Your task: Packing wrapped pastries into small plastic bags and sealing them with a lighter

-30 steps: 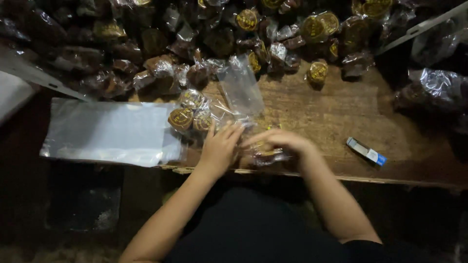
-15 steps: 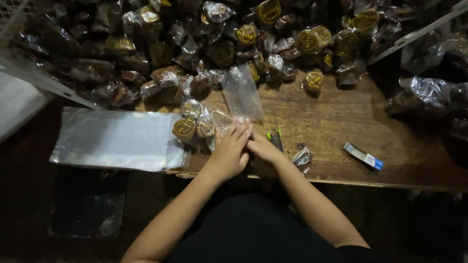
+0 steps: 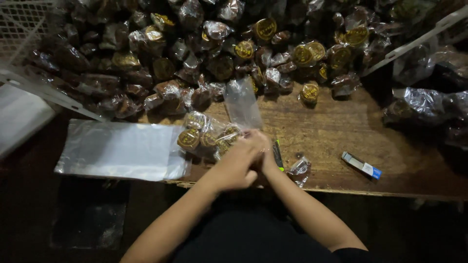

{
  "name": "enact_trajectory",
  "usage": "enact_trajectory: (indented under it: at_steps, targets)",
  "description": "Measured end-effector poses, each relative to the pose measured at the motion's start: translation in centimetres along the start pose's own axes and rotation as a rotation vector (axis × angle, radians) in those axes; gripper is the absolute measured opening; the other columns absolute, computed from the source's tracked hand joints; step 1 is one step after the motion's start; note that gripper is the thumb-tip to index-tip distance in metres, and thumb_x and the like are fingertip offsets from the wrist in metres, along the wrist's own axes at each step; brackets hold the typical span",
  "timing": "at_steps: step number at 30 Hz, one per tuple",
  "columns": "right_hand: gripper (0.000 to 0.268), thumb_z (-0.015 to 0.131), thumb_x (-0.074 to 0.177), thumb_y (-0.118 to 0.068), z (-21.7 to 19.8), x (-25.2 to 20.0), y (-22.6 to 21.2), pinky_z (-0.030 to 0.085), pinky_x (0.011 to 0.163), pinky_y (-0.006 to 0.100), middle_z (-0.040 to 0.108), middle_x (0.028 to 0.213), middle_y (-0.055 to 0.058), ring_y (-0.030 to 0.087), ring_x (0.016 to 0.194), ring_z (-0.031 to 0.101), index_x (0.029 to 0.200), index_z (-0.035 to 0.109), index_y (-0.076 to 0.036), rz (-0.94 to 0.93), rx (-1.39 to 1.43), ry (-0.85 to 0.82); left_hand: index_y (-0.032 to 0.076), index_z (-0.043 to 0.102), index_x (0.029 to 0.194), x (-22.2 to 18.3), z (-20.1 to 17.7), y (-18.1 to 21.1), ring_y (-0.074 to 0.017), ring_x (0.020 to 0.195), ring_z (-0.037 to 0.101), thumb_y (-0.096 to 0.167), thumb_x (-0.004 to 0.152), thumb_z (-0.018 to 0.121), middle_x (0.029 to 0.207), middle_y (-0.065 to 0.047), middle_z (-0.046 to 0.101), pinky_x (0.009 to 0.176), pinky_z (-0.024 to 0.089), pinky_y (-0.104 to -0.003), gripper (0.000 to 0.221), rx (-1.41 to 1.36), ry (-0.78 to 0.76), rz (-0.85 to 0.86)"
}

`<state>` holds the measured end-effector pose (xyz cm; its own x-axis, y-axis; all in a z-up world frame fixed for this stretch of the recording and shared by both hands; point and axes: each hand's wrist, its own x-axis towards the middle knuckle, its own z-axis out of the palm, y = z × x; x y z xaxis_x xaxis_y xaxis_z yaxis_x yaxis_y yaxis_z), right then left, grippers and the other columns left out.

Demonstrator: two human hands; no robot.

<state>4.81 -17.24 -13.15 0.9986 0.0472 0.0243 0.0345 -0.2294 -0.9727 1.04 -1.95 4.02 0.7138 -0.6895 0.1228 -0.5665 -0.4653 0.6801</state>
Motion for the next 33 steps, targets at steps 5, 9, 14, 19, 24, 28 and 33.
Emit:
enact_trajectory:
  at_steps: [5,9,14,19,24,28,33]
  targets:
    - [0.025,0.095,0.076,-0.034,0.0,0.2,-3.3,0.054,0.064,0.025,0.073,0.069,0.000,0.010,0.062,0.064,0.087,0.080,-0.017,0.114,0.009,0.107,-0.005,0.019,0.159,-3.2,-2.2,-2.6,-0.0425,0.156,0.007,0.027,0.069,0.079,0.168,-0.027,0.011,0.123,0.008,-0.056,0.113,0.426,-0.213,-0.451]
    - [0.023,0.092,0.079,-0.032,-0.6,-0.3,-3.1,0.058,0.073,0.027,0.078,0.081,0.001,0.013,0.077,0.073,0.092,0.080,-0.017,0.178,0.012,0.054,-0.003,0.020,0.159,-4.0,0.1,-4.6,-0.0395,0.155,0.012,0.024,0.067,0.082,0.167,-0.025,0.018,0.125,0.007,-0.053,0.115,0.564,-0.221,-0.424]
    - [0.026,0.077,0.089,-0.019,-0.3,-0.6,-0.7,0.052,0.101,0.040,0.077,0.111,0.012,0.023,0.110,0.069,0.115,0.080,-0.013,0.145,0.045,-0.212,0.000,0.022,0.160,-3.8,0.4,-4.5,-0.0353,0.157,0.009,0.037,0.068,0.078,0.169,-0.019,0.017,0.124,0.004,-0.055,0.113,0.592,-0.162,-0.393]
    - [0.054,0.074,0.082,-0.017,-0.5,-0.1,-2.7,0.045,0.110,0.047,0.070,0.128,0.016,0.032,0.127,0.061,0.135,0.067,-0.011,0.106,-0.075,-0.489,0.001,0.023,0.159,-3.7,1.2,-5.1,-0.0321,0.157,0.007,0.046,0.073,0.073,0.170,-0.017,0.013,0.123,0.004,-0.055,0.109,0.668,-0.129,-0.389]
    - [0.053,0.077,0.076,-0.011,-0.9,-0.5,-3.5,0.053,0.095,0.040,0.072,0.110,0.011,0.024,0.105,0.067,0.128,0.069,-0.017,0.124,-0.043,-0.423,0.003,0.025,0.159,-4.2,3.2,-6.9,-0.0318,0.157,0.012,0.046,0.076,0.071,0.170,-0.017,0.016,0.123,0.006,-0.057,0.105,0.721,-0.077,-0.363]
    - [0.029,0.076,0.083,-0.024,-1.1,-1.4,-4.9,0.055,0.063,0.029,0.076,0.089,0.001,0.015,0.074,0.070,0.112,0.073,-0.023,0.311,-0.093,-0.515,0.004,0.027,0.159,-4.3,3.7,-7.0,-0.0305,0.157,0.014,0.042,0.082,0.066,0.170,-0.016,0.019,0.123,0.008,-0.057,0.095,0.757,-0.018,-0.347]
    - [0.016,0.073,0.088,-0.011,-1.6,-1.0,-5.5,0.056,0.074,0.038,0.074,0.090,0.010,0.019,0.083,0.066,0.104,0.074,-0.009,0.199,-0.036,-0.610,0.004,0.022,0.160,-4.2,4.1,-7.7,-0.0314,0.157,0.010,0.042,0.076,0.074,0.171,-0.016,0.014,0.123,0.008,-0.060,0.106,0.764,-0.076,-0.360]
